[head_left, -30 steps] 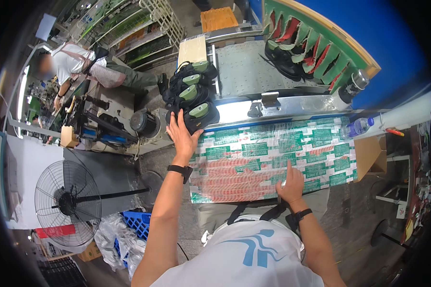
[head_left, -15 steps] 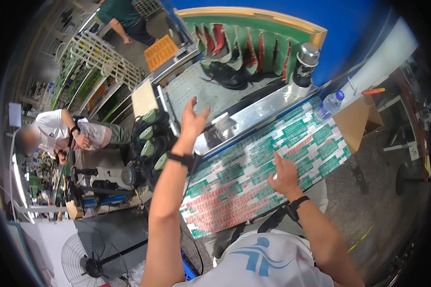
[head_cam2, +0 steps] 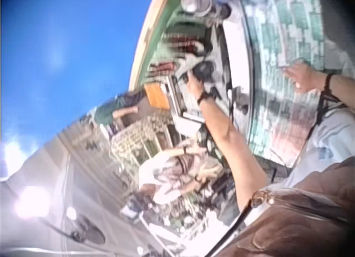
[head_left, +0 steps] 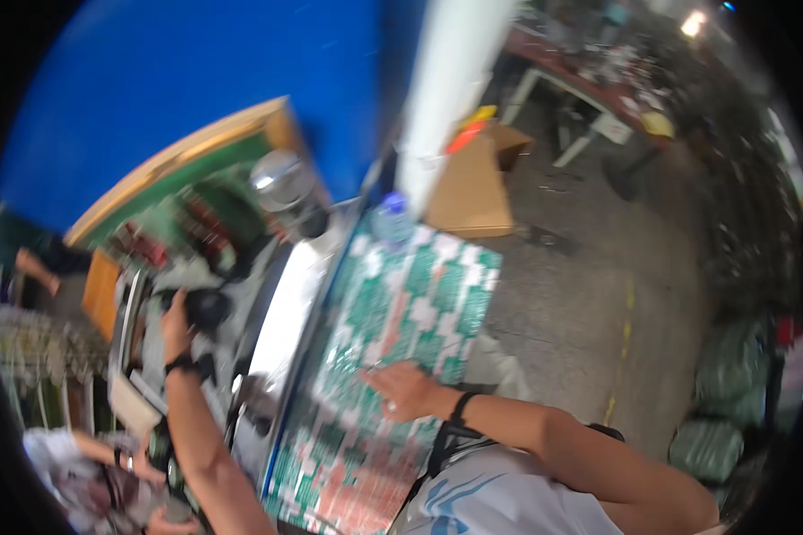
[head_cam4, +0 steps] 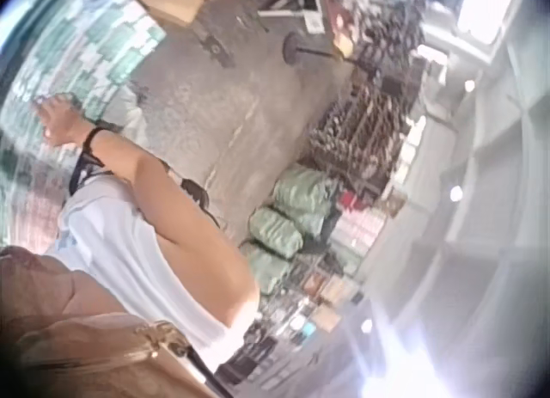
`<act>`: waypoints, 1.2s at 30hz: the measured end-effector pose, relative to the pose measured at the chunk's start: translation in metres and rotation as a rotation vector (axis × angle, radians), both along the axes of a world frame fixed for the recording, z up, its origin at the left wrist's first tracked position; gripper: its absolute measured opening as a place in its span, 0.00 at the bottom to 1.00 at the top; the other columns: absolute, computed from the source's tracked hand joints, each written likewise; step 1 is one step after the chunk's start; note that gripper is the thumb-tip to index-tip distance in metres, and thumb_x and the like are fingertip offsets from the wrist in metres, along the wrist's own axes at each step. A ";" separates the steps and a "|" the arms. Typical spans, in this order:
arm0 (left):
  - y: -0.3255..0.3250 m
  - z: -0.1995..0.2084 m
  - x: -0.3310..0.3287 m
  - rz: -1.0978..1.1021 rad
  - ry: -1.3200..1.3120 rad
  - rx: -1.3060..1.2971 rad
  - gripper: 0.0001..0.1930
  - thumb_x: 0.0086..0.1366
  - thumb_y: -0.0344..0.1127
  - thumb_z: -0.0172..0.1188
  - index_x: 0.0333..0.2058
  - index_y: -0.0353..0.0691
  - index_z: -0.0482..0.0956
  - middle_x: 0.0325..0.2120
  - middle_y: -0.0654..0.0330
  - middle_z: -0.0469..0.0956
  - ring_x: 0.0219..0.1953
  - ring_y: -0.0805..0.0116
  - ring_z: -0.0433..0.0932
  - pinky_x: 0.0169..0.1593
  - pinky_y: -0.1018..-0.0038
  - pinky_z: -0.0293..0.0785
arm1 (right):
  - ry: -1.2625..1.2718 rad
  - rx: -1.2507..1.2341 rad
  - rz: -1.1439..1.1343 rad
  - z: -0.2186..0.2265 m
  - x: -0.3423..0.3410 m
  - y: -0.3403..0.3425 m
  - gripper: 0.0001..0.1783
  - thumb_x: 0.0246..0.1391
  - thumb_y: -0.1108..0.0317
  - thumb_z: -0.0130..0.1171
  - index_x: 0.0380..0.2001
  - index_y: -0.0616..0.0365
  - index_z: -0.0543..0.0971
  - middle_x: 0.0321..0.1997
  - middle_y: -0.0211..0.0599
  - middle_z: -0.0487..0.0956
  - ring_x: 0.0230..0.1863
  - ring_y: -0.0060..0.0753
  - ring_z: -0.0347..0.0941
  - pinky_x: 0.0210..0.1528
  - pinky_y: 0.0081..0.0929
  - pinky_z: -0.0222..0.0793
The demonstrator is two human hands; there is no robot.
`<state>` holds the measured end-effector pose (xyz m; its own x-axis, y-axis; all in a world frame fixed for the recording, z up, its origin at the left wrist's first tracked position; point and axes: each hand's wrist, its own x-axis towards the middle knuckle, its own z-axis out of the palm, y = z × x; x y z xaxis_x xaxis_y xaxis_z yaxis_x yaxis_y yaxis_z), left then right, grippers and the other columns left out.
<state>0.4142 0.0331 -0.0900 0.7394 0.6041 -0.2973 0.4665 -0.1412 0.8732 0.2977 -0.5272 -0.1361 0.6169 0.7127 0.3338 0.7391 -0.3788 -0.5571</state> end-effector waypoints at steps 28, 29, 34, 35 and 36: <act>-0.429 0.023 -0.384 0.132 0.058 0.427 0.30 0.67 0.39 0.79 0.60 0.24 0.81 0.52 0.38 0.87 0.54 0.46 0.87 0.60 0.57 0.80 | 0.026 0.102 -0.060 0.012 -0.014 -0.010 0.47 0.56 0.60 0.67 0.78 0.61 0.67 0.55 0.50 0.81 0.57 0.57 0.77 0.63 0.56 0.73; -0.427 0.030 -0.387 0.105 0.065 0.455 0.25 0.68 0.37 0.78 0.56 0.24 0.84 0.47 0.40 0.89 0.48 0.49 0.89 0.55 0.58 0.83 | 0.027 0.101 -0.042 0.017 -0.022 -0.014 0.47 0.56 0.60 0.67 0.78 0.61 0.67 0.55 0.50 0.81 0.57 0.57 0.77 0.63 0.56 0.73; -0.413 -0.015 -0.437 0.101 -0.184 0.251 0.08 0.70 0.28 0.74 0.35 0.33 0.82 0.31 0.60 0.83 0.35 0.67 0.80 0.43 0.66 0.78 | 0.445 -0.022 0.007 0.038 -0.069 -0.043 0.44 0.56 0.58 0.68 0.75 0.64 0.72 0.53 0.52 0.83 0.56 0.60 0.79 0.61 0.52 0.76; -0.413 -0.001 -0.425 0.104 -0.162 0.180 0.07 0.72 0.28 0.72 0.37 0.33 0.83 0.33 0.61 0.84 0.39 0.69 0.81 0.46 0.67 0.79 | 0.531 -0.028 0.026 0.042 -0.076 -0.047 0.43 0.56 0.58 0.69 0.74 0.65 0.73 0.53 0.52 0.83 0.56 0.61 0.80 0.60 0.52 0.76; -0.417 0.010 -0.411 0.131 -0.171 0.190 0.07 0.72 0.29 0.73 0.39 0.33 0.84 0.37 0.59 0.85 0.43 0.69 0.82 0.50 0.68 0.80 | 0.524 -0.034 0.042 0.046 -0.078 -0.052 0.44 0.56 0.58 0.69 0.74 0.66 0.73 0.54 0.54 0.84 0.57 0.60 0.80 0.63 0.51 0.76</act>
